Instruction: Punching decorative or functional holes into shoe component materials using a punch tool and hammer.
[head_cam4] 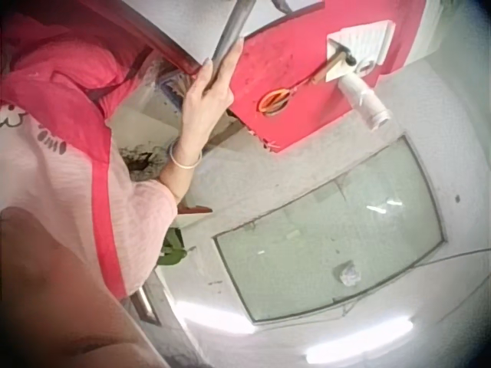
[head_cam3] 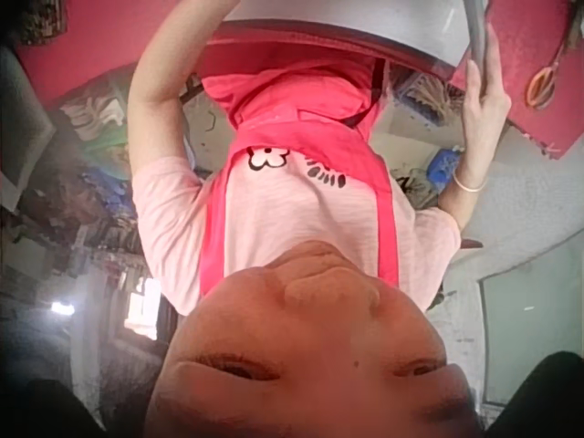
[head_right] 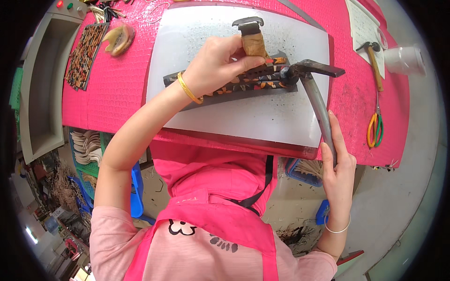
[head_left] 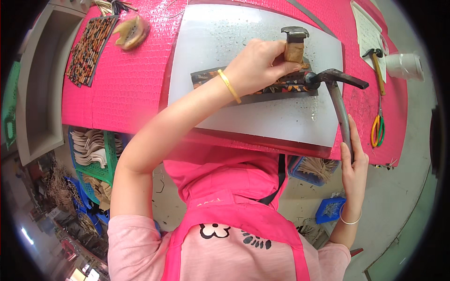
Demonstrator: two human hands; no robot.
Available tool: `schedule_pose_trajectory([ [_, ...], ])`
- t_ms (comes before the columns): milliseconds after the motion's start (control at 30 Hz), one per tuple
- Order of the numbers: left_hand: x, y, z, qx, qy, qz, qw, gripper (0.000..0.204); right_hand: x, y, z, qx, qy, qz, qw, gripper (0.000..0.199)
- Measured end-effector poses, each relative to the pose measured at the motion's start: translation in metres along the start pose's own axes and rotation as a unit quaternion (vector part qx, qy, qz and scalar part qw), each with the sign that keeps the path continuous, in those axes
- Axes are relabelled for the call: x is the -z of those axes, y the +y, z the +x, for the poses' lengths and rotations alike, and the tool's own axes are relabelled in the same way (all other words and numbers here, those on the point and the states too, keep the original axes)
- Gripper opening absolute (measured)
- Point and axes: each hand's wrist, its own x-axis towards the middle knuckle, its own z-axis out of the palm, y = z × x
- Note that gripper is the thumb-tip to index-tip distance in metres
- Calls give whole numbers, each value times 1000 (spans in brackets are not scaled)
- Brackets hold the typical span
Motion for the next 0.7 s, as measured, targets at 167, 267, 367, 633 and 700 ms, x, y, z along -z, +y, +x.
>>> schedule_pose_trajectory([
  [167,-4,-11,4,-41,-43,89,994,21,-2,-9,4,-54,-20,59,997,45],
  [267,-6,-14,4,-43,-33,73,996,23,-1,-2,0,-65,-20,72,995,45],
  [367,-5,-15,4,-34,-46,82,995,22,-2,12,-6,-41,-10,67,997,45],
  [633,-8,-14,2,-91,-58,113,988,20,17,-3,3,-34,69,226,971,42],
  [700,-10,-14,0,-121,-54,111,985,21,46,-12,0,70,215,313,922,31],
])
